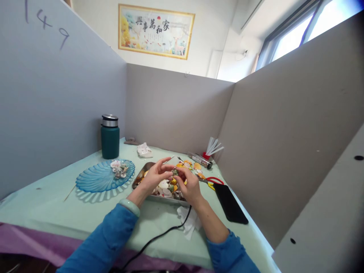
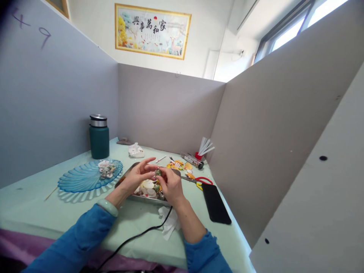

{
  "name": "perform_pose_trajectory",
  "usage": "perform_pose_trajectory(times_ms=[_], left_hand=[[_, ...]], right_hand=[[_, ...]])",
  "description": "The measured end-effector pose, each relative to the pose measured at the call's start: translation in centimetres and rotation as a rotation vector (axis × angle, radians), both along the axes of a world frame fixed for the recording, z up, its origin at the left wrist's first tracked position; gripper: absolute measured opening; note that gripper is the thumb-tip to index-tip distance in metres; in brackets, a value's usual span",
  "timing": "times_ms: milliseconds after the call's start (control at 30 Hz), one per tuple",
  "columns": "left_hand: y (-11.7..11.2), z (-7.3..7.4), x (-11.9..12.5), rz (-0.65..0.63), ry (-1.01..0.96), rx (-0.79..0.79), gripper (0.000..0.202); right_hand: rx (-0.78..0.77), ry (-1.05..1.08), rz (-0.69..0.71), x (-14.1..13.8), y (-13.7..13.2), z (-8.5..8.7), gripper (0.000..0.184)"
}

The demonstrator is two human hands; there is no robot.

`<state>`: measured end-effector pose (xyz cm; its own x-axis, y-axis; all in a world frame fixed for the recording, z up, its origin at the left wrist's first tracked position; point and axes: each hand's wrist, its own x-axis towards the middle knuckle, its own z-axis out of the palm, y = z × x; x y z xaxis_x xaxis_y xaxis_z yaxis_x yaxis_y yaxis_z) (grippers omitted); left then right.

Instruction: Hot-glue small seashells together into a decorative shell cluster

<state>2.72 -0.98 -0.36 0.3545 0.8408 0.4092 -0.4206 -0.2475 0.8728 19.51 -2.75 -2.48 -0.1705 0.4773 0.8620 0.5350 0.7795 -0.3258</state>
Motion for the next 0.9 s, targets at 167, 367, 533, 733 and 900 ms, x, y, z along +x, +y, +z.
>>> perform_pose_trajectory(times_ms=[167, 367, 533, 733, 900], left_hand=[[-0.1, 0.1, 0.0, -0.070, -0.087, -0.093, 0.058], [0.2, 1.0, -0.9, -0.296, -0.518, -0.322, 0.034], [0.6, 1.3, -1.3, -0.279, -0.722, -0.375, 0.040], [0.6, 1.3, -1.3, -0.266, -0.795, -0.393, 0.039], [0.6, 1.2, -1.2, -0.212, -0.755, -0.414, 0.031]], right_hand=[[0.001, 0.008, -0.006, -0.1, -0.3, 0.2, 0.021], [0.046, 0.076, -0.034, -0.1, -0.3, 0.3, 0.022], [0.045, 0.077, -0.041, 0.0, 0.0, 0.0, 0.023], [0.056, 0.063, -0.035, 0.0, 0.0, 0.0, 0.024], [0.057, 0.061, -0.049, 0.1, -0.1, 0.0, 0.023]])
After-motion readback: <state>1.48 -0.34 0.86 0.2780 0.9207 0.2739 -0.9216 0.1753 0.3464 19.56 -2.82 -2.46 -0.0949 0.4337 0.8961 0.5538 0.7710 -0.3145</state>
